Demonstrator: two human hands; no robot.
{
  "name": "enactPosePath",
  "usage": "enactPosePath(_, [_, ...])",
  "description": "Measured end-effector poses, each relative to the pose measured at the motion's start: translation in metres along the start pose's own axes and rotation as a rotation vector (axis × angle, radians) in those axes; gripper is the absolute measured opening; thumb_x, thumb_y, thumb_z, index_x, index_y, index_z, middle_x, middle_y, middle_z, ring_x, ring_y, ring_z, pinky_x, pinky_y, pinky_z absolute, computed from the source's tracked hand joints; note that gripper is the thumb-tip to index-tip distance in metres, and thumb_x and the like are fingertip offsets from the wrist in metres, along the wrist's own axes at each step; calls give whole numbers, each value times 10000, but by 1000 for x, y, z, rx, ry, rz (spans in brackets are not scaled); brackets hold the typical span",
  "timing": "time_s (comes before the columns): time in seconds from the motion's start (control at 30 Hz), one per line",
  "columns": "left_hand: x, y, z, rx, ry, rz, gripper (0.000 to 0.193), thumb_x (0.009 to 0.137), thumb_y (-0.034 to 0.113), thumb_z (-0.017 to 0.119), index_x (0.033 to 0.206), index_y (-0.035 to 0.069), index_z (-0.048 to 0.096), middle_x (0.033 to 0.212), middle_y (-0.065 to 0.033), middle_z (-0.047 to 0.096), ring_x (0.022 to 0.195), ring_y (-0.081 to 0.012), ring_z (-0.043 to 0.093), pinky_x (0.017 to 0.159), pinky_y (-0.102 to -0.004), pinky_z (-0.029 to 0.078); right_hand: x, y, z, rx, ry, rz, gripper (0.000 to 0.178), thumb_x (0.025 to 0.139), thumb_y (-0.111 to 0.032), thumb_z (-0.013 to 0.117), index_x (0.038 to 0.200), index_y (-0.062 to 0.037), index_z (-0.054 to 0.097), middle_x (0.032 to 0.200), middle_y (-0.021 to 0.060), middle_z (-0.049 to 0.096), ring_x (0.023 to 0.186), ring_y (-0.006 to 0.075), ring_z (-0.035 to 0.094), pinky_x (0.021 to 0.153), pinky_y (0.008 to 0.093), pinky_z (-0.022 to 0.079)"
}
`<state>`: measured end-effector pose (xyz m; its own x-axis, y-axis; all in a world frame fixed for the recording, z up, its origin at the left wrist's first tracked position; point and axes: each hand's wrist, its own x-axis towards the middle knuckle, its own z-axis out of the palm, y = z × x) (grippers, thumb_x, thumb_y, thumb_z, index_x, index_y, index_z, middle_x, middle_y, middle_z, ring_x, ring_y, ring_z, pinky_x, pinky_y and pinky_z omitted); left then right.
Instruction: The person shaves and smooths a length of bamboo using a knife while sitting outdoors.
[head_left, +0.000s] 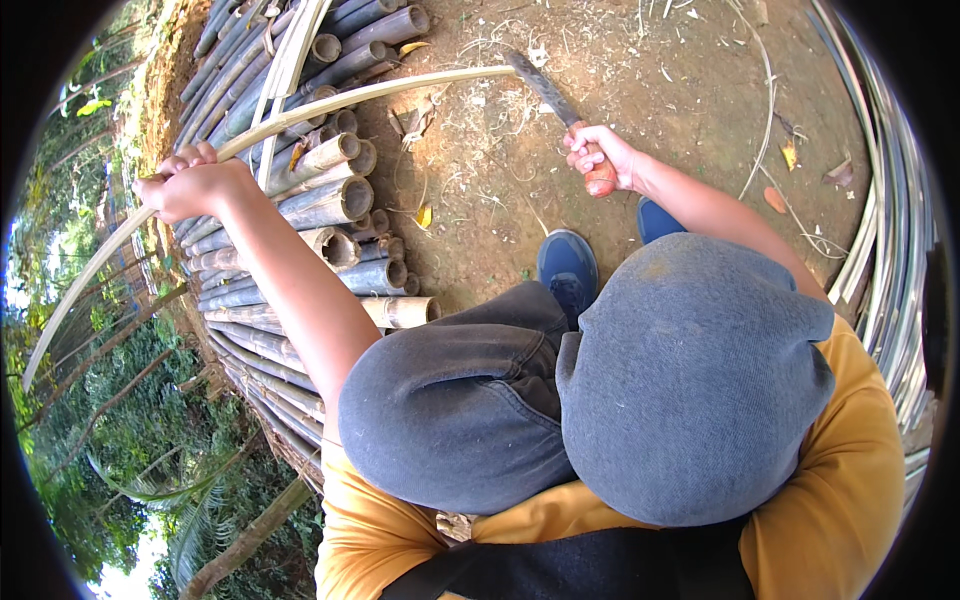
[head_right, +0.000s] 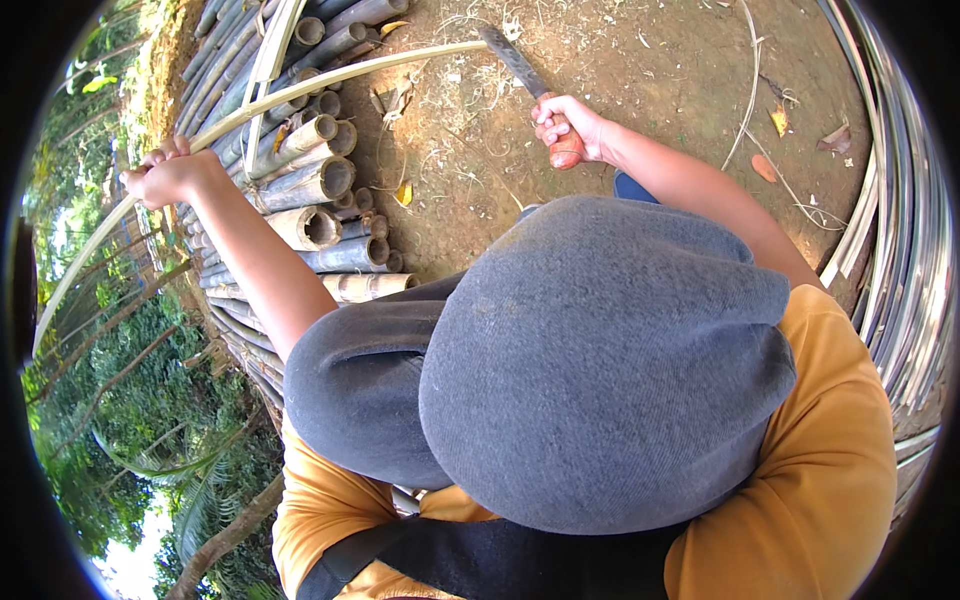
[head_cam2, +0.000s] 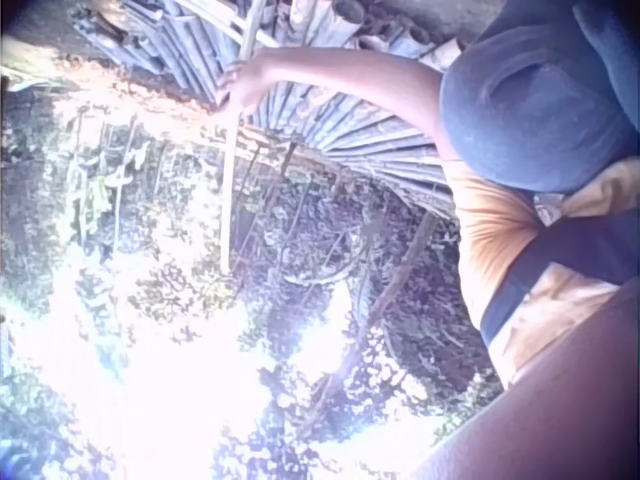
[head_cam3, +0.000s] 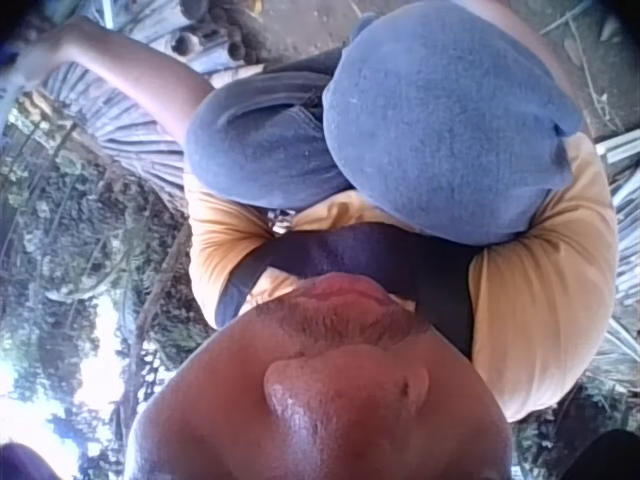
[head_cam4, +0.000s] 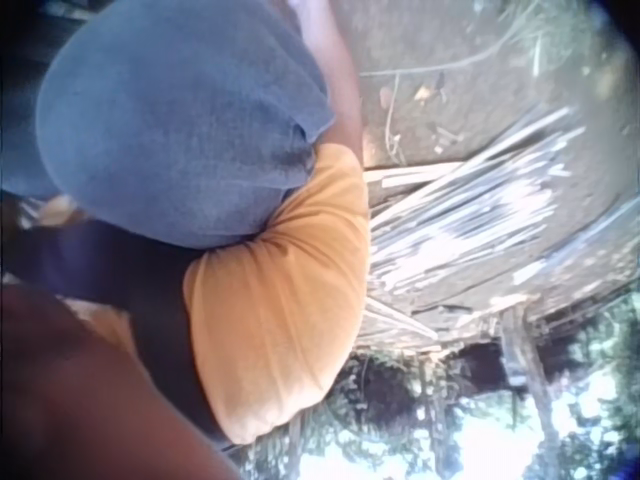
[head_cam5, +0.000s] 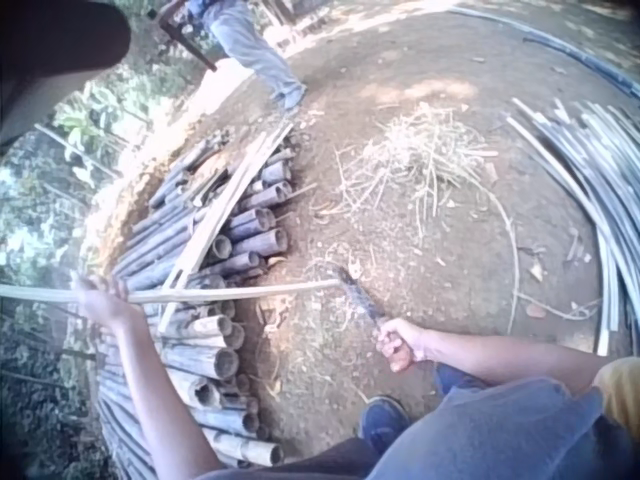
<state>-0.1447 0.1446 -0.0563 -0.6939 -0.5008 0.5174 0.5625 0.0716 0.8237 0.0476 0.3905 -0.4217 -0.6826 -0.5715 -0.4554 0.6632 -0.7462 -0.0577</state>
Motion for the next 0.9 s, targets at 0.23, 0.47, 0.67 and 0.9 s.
enactPosePath(0.23, [3,-3,-3,15,16,-2,423,1001,338,334,644,130,244,554,7,277,442,-125,256,397,-284,191,-1,8,40,-113,-148,66,172,786,-40,517,923,-100,433,655,-41,421,436,1,345,435,167,368])
enactPosePath(0.47, [7,-3,-4,5,40,4,427,998,336,349,638,133,242,549,5,271,437,-129,253,399,-284,182,5,4,35,-61,33,-6,119,804,-42,519,881,-88,442,651,-42,430,447,6,362,443,161,367])
enactPosePath(0.67, [3,-2,2,-14,-14,-14,440,1002,360,341,635,139,246,551,6,274,438,-125,245,398,-284,184,7,-2,5,-117,-34,-45,104,806,-40,501,884,-85,448,655,-47,439,462,13,365,429,175,371])
enactPosePath(0.9, [2,3,5,20,10,3,451,1009,368,337,630,141,247,550,8,278,433,-127,246,396,-282,190,5,4,33,63,-75,19,128,807,-25,514,899,-78,442,656,-42,432,452,2,355,445,180,377])
